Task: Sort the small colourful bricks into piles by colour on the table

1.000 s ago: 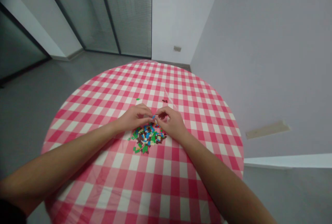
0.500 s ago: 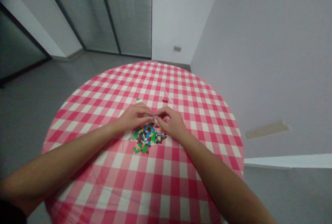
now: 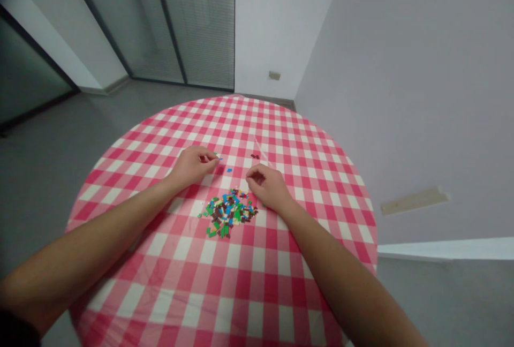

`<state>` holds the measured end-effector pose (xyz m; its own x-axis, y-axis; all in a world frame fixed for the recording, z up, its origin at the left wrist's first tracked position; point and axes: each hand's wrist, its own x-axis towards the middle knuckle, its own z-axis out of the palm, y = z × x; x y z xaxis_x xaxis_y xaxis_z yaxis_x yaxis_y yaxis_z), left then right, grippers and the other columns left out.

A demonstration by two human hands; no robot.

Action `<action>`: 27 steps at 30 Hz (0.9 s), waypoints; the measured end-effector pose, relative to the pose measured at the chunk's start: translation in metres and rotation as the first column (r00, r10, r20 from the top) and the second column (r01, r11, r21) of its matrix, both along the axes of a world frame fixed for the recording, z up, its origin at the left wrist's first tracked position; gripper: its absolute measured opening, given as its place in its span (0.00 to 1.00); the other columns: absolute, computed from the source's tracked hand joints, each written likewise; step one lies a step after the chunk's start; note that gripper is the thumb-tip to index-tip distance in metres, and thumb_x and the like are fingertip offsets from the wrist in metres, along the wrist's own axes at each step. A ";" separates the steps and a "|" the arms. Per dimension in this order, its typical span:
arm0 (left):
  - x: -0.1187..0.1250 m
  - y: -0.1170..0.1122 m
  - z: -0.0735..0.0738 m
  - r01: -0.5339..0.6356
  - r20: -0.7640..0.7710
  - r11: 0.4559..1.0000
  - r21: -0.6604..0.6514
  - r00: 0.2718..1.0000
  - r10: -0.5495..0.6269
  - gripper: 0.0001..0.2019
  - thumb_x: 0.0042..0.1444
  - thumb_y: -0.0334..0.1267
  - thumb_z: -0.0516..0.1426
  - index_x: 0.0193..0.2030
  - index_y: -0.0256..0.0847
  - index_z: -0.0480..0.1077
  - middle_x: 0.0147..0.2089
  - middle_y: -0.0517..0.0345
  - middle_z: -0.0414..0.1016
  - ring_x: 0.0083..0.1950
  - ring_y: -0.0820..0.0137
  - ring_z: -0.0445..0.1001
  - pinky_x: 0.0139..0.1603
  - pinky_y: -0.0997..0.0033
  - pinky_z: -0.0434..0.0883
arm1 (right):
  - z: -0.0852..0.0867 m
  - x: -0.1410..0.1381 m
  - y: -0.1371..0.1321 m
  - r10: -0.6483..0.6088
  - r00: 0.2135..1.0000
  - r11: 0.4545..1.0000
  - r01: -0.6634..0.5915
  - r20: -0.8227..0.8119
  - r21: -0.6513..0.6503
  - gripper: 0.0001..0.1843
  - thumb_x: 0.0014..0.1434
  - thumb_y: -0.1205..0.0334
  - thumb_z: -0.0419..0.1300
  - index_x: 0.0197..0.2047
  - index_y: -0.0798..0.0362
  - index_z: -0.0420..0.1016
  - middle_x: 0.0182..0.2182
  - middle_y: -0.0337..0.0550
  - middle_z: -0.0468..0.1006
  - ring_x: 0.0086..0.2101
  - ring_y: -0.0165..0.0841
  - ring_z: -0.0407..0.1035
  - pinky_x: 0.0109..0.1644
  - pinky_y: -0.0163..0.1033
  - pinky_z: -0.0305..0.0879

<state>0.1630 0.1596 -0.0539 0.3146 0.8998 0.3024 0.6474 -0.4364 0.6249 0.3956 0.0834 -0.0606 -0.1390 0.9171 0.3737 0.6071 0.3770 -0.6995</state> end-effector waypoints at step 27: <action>0.010 -0.005 -0.011 0.204 -0.090 0.979 -0.004 0.975 -0.203 0.10 0.55 0.38 0.58 0.29 0.41 0.81 0.28 0.51 0.79 0.33 0.66 0.71 0.39 0.63 0.63 | 0.001 0.012 0.004 0.225 0.969 0.952 -0.198 0.098 -0.232 0.08 0.56 0.64 0.61 0.38 0.52 0.81 0.33 0.43 0.82 0.32 0.33 0.75 0.37 0.36 0.70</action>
<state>0.1732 0.1546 -0.0645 0.5170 0.8126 0.2690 0.5977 -0.5677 0.5660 0.4077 0.0875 -0.0592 -0.3708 0.9188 0.1355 0.6158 0.3524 -0.7047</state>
